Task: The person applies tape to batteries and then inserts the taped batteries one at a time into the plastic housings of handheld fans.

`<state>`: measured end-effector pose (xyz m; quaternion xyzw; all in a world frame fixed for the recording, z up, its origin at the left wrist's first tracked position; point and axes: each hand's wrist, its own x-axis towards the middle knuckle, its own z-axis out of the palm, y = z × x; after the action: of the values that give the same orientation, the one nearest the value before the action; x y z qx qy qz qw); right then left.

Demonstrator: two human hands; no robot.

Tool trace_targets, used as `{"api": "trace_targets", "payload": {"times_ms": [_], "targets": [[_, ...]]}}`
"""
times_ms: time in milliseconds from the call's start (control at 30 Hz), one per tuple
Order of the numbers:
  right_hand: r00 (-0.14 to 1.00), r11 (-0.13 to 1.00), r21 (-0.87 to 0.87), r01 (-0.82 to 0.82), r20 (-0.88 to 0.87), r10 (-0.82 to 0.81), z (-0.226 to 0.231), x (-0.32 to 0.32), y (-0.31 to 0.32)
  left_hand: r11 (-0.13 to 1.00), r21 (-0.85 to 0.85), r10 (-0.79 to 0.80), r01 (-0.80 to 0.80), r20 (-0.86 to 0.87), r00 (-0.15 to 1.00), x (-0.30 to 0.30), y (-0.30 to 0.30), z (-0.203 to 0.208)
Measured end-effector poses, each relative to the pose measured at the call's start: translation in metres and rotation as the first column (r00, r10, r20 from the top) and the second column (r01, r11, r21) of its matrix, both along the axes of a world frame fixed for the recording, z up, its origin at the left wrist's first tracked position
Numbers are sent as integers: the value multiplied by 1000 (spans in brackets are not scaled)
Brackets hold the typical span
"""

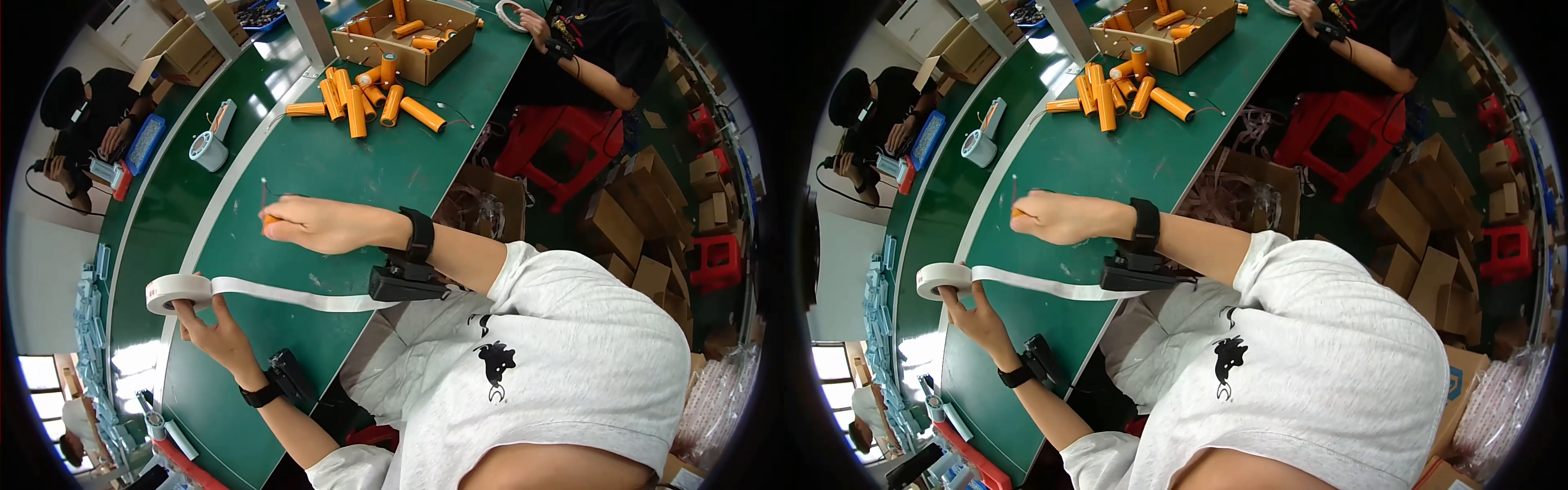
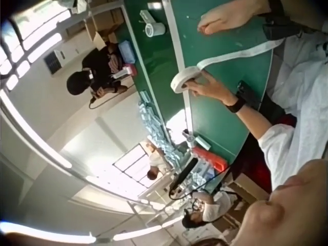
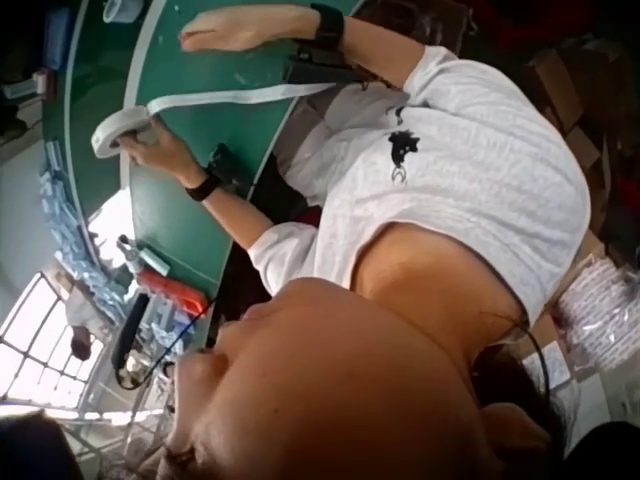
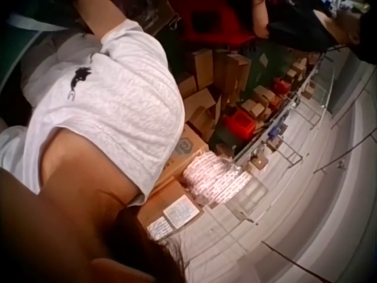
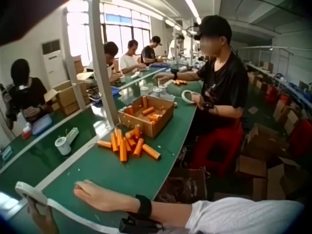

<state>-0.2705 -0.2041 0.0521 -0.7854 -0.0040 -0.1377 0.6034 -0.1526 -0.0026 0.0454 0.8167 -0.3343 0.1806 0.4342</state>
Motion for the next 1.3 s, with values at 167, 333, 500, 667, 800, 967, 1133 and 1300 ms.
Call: {"api": "trace_targets", "payload": {"times_ms": [167, 333, 500, 667, 800, 967, 1133, 1300], "targets": [[935, 992, -98, 81, 353, -42, 43, 19, 21, 983, 165, 29, -79, 284, 958, -1, -1, -17], [918, 988, -52, 147, 379, -117, 32, 40, 49, 977, 210, -46, -30, 350, 936, -3, -3, -14], [903, 920, -279, 275, 404, -147, 25, 44, 55, 946, 315, -80, -69, 436, 897, 0, 1, -18], [943, 970, -143, 196, 297, -147, 20, 52, 46, 923, 371, -37, -99, 342, 939, -11, -7, -12], [935, 980, 16, 198, 298, -194, 14, 59, 52, 949, 303, -6, -86, 290, 957, -17, -12, -6], [937, 963, 101, 248, 226, -265, 18, 57, 45, 916, 332, 150, -224, 233, 961, -22, -20, 1], [896, 915, 164, 368, 199, -396, 14, 67, 31, 869, 421, 146, -261, 285, 947, -22, -19, 3], [906, 818, 500, 284, 140, -400, -4, 91, 39, 886, 391, 97, -247, 365, 926, -22, -21, -5]]}}
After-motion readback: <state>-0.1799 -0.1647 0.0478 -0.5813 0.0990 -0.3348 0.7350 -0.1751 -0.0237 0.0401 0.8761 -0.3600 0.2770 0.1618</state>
